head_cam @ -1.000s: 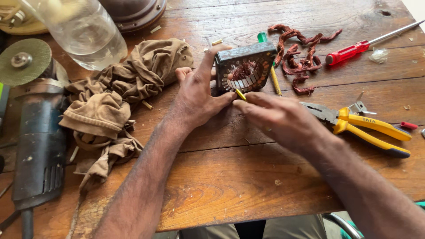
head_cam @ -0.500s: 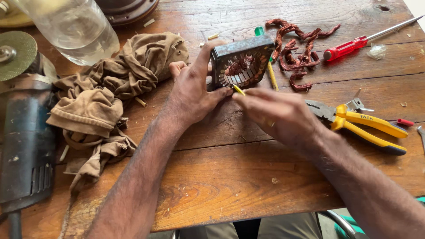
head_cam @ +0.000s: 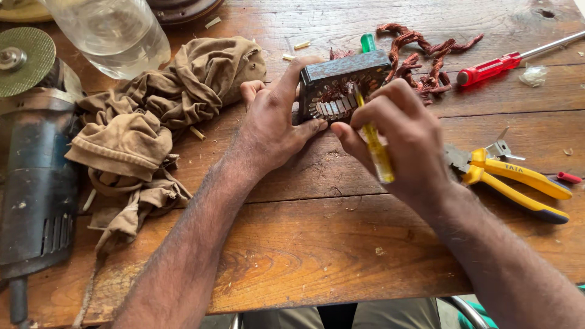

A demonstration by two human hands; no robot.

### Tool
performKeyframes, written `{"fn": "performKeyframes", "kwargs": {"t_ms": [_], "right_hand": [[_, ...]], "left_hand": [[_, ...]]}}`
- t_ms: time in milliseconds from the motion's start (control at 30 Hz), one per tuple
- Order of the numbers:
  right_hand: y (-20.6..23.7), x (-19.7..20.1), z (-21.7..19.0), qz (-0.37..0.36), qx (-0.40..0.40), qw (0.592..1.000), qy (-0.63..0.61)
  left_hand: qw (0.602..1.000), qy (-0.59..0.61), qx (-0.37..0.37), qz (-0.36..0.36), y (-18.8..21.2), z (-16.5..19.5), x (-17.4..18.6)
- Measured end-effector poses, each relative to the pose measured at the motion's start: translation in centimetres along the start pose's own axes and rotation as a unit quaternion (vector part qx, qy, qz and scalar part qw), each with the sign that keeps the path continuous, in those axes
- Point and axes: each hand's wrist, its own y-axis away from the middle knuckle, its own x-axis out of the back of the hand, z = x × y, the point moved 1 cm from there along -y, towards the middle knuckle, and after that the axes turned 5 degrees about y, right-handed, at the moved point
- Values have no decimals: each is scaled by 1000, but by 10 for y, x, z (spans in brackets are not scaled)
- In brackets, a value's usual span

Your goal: The person holds a small dark rectangular component with metal teeth on a wooden workbench and uses a yellow-handled screwdriver to work on its edge, repeatedly turning the screwdriver along the teeth while steadying the component with the other hand. They reposition the component several times and continue working on it throughout the clip.

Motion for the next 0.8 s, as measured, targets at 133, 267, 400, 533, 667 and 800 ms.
{"fn": "performKeyframes", "kwargs": {"t_ms": [133,267,400,533,667,800], "right_hand": [[6,-9,2,-30,48,995,87],[8,-19,7,-158,-54,983,83],[2,-23,12,-168,-82,982,39],[-5,-21,13,-126,-101,987,-23],[-11,-17,11,-140,-120,983,-24],[-14,-16,9,-173,-108,979,-3]], "left_hand": [[1000,0,-11,7,-2,1,1],[1000,0,-5,0,-1,2,3],[1000,-1,-12,-5,-2,2,2],[1000,5,-4,-10,-3,-1,0],[999,24,-40,-4,-4,-5,1],[998,35,-46,-16,-2,-6,2]]}}
